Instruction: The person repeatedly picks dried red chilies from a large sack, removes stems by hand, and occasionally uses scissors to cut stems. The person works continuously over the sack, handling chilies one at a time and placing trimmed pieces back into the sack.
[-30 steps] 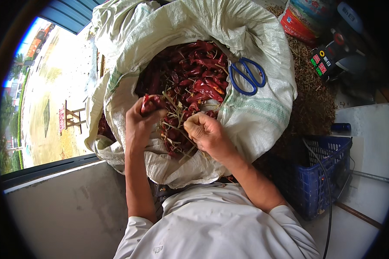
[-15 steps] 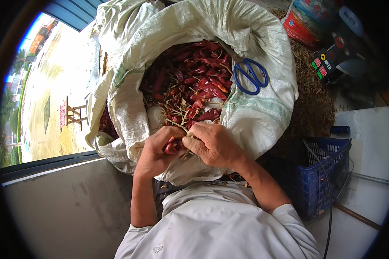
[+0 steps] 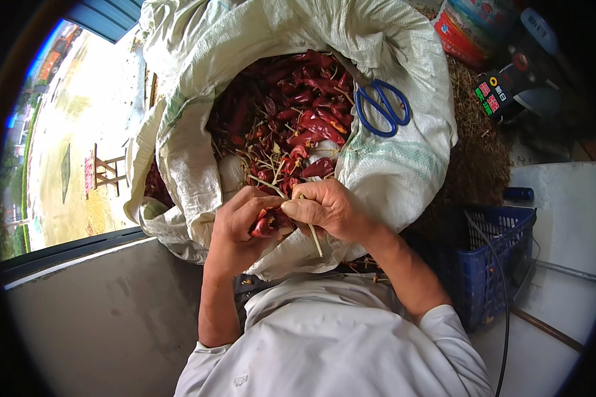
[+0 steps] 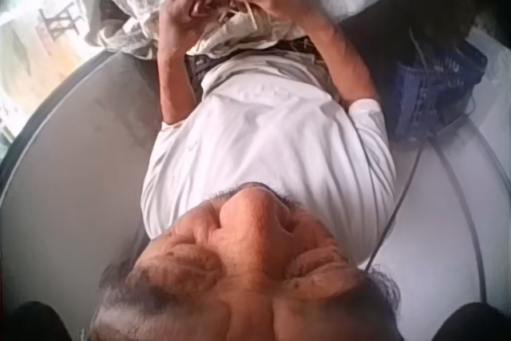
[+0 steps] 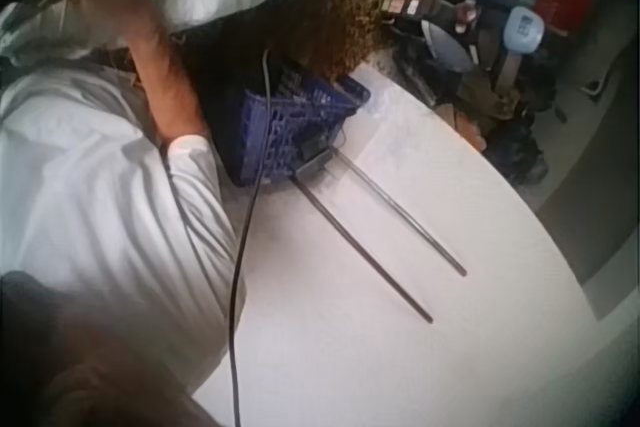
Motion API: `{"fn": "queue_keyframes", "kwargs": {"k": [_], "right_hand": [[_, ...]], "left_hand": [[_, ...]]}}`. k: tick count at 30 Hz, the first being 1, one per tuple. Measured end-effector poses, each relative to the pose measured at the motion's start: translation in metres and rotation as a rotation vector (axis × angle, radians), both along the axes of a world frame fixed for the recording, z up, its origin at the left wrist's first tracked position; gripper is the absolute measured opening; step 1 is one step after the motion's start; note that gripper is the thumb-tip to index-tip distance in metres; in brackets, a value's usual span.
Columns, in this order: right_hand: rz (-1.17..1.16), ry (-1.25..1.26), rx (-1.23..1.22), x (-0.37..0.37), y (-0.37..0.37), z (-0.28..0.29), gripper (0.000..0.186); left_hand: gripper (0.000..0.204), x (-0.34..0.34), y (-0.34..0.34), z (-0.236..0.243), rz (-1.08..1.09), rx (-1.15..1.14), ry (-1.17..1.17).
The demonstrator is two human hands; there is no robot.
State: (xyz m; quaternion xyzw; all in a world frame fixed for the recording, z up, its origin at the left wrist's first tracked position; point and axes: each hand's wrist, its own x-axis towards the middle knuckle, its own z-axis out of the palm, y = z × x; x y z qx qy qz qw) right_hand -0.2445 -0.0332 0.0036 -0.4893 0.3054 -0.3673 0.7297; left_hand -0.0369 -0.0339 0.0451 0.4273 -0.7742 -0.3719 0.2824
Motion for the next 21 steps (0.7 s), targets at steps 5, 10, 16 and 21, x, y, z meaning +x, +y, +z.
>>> {"fn": "queue_keyframes", "kwargs": {"k": [5, 10, 16, 21], "right_hand": [[0.248, -0.070, 0.218, -0.011, -0.002, 0.014, 0.033], [0.036, -0.054, 0.112, -0.001, 0.010, 0.008, 0.028], [-0.441, 0.787, -0.872, 0.018, 0.010, 0.004, 0.024], [-0.513, 0.798, -0.924, 0.028, 0.023, 0.024, 0.031]], "left_hand": [[0.043, 0.004, -0.005, -0.003, -0.111, -0.095, 0.040], [0.040, 0.008, -0.011, -0.009, -0.113, -0.120, -0.002], [0.027, -0.009, -0.009, -0.009, 0.030, -0.469, -0.290], [0.019, 0.013, -0.058, -0.042, 0.456, -0.482, -0.521]]}}
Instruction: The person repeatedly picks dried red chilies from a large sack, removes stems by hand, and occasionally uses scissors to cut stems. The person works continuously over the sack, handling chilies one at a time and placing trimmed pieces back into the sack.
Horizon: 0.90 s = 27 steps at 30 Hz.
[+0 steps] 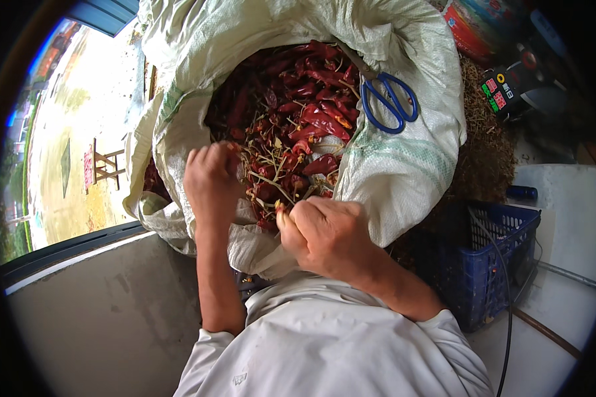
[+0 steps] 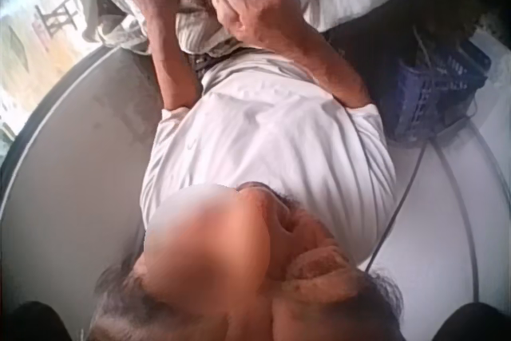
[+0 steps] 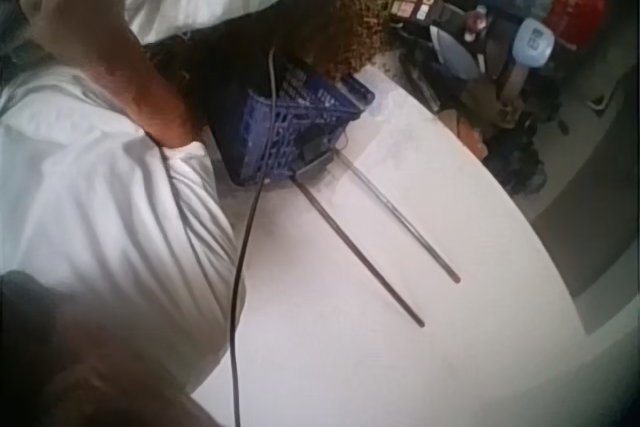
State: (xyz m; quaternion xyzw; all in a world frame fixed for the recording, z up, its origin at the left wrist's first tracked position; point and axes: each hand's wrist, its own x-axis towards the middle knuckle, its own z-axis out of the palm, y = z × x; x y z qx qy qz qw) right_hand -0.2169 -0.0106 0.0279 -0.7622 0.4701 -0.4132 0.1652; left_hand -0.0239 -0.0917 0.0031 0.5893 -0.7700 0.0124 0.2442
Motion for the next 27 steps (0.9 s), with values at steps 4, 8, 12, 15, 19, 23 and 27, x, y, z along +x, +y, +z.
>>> {"fn": "queue_keyframes", "kwargs": {"k": [4, 8, 12, 15, 19, 23, 27], "right_hand": [[0.220, -0.627, 0.528, -0.004, -0.001, -0.015, 0.028], [0.337, -0.951, 0.913, -0.016, -0.005, -0.022, 0.028], [0.323, -1.153, 0.983, -0.026, -0.005, -0.027, 0.009], [0.278, -1.283, 1.145, -0.032, -0.010, -0.035, 0.022], [0.265, -1.232, 1.197, -0.030, -0.018, -0.033, 0.032], [0.466, -1.057, 1.199, -0.033, -0.021, -0.039, 0.050], [0.480, -1.104, 1.171, -0.029, -0.012, -0.037, 0.054]], "left_hand": [[0.022, 0.001, -0.057, -0.020, -0.004, 0.016, 0.011], [0.022, 0.001, -0.099, -0.037, 0.052, 0.352, -0.099], [0.012, -0.003, -0.076, -0.025, 0.067, 0.261, -0.092], [0.008, -0.007, -0.037, -0.011, -0.166, -0.065, 0.124], [0.016, -0.016, 0.009, 0.009, -0.493, -0.084, 0.095], [0.025, -0.017, 0.036, 0.025, -0.610, -0.097, -0.099], [0.026, -0.010, 0.041, 0.026, -0.642, -0.109, -0.173]]}}
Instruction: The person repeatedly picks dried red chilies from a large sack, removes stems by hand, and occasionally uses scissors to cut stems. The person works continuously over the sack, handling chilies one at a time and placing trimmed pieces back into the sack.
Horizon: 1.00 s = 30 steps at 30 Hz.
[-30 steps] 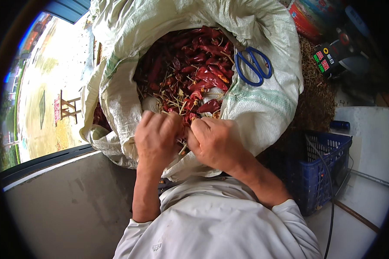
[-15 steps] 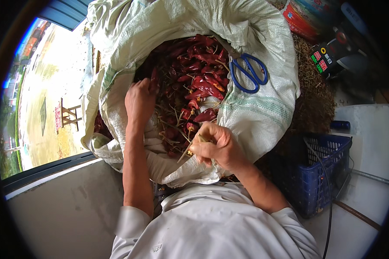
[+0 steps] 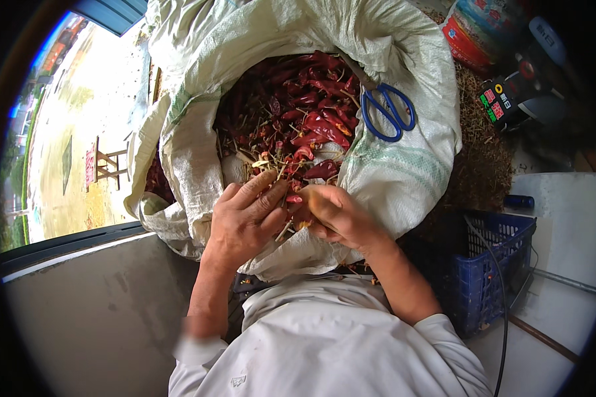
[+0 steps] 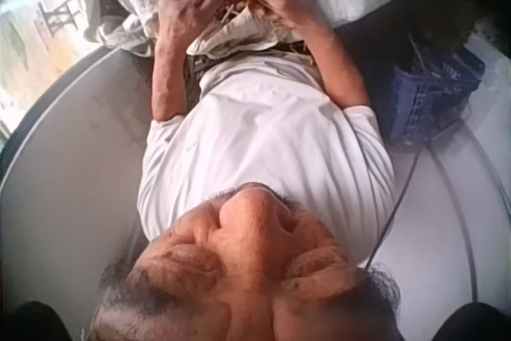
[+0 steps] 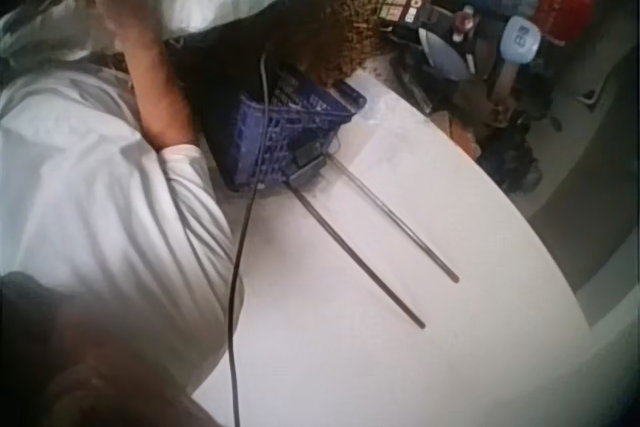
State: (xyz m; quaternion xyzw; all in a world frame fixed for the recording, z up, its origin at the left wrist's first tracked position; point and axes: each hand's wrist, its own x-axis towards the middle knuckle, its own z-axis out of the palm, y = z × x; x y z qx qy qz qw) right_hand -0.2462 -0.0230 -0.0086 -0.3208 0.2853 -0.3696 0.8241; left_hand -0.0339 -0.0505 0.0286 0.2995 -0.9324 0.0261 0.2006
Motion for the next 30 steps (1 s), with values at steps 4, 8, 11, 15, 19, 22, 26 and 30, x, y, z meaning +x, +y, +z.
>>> {"fn": "queue_keyframes", "kwargs": {"k": [4, 8, 11, 15, 19, 22, 26, 30], "right_hand": [[0.090, 0.051, 0.158, -0.002, -0.002, -0.004, 0.036], [0.047, 0.031, 0.192, -0.001, -0.003, -0.001, 0.020], [-0.034, 0.006, 0.204, 0.001, 0.000, -0.004, 0.019], [-0.061, 0.034, 0.120, 0.010, 0.005, -0.007, 0.018], [-0.008, 0.227, -0.082, 0.021, 0.009, -0.002, 0.019], [0.001, 0.448, -0.399, 0.029, 0.012, 0.009, 0.027], [-0.124, 0.947, -0.717, 0.032, 0.025, 0.007, 0.019], [-0.270, 0.822, -0.666, 0.025, 0.029, 0.024, 0.032]], "left_hand": [[0.025, 0.001, 0.008, -0.004, -0.051, 0.001, -0.008], [0.015, 0.001, 0.013, -0.006, 0.027, -0.070, 0.059], [0.020, 0.007, 0.024, -0.014, 0.315, 0.203, 0.479], [0.028, 0.005, 0.036, -0.019, 0.612, 0.822, 1.133], [0.055, -0.002, 0.034, -0.008, 0.521, 1.327, 1.364], [0.043, -0.003, 0.035, -0.011, 0.493, 1.427, 1.278], [0.019, -0.005, 0.047, -0.017, 0.543, 1.227, 1.037], [0.020, -0.001, 0.052, -0.014, 0.505, 0.672, 0.708]]}}
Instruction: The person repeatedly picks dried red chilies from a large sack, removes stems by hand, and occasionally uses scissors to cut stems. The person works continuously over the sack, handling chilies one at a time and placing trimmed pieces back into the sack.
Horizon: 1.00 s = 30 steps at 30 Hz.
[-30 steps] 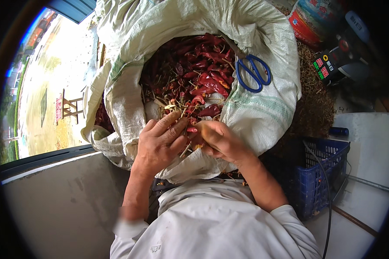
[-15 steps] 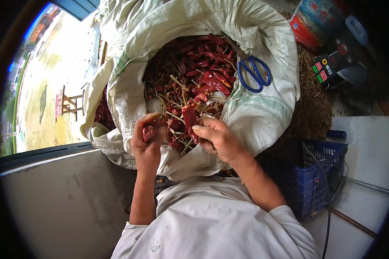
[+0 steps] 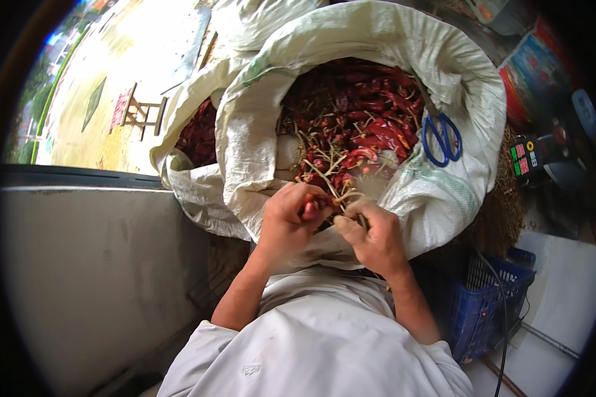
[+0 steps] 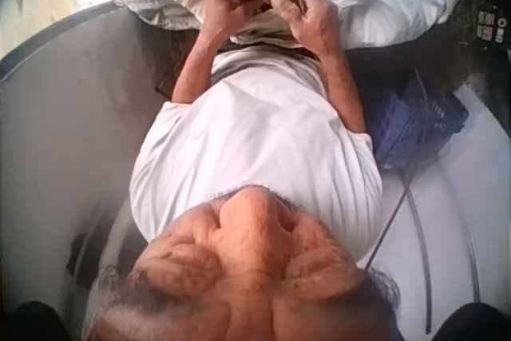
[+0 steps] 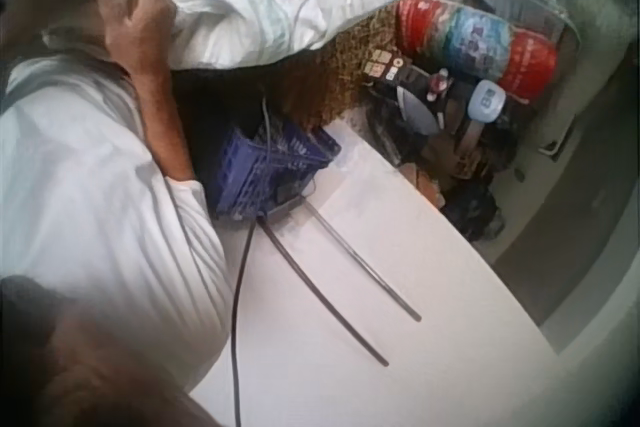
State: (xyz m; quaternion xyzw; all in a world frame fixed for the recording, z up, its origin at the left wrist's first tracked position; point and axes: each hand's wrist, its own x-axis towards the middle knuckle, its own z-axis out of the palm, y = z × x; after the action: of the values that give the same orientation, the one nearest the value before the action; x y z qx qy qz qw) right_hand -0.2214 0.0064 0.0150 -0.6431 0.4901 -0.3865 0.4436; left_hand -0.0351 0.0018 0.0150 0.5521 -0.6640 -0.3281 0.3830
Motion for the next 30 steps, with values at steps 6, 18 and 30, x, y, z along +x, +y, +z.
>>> {"fn": "queue_keyframes", "kwargs": {"k": [6, 18, 30], "right_hand": [[0.042, 0.068, -0.001, 0.002, -0.004, -0.003, 0.043], [0.277, 0.080, 0.114, 0.003, -0.011, 0.002, 0.033], [0.131, -0.194, -0.004, 0.037, -0.035, 0.015, 0.028]], "left_hand": [[0.027, 0.004, 0.008, 0.004, -0.208, -0.091, -0.012], [0.028, 0.018, 0.022, 0.009, -0.181, -0.153, -0.109], [0.011, 0.019, 0.005, 0.016, 0.109, 0.225, 0.532]]}}
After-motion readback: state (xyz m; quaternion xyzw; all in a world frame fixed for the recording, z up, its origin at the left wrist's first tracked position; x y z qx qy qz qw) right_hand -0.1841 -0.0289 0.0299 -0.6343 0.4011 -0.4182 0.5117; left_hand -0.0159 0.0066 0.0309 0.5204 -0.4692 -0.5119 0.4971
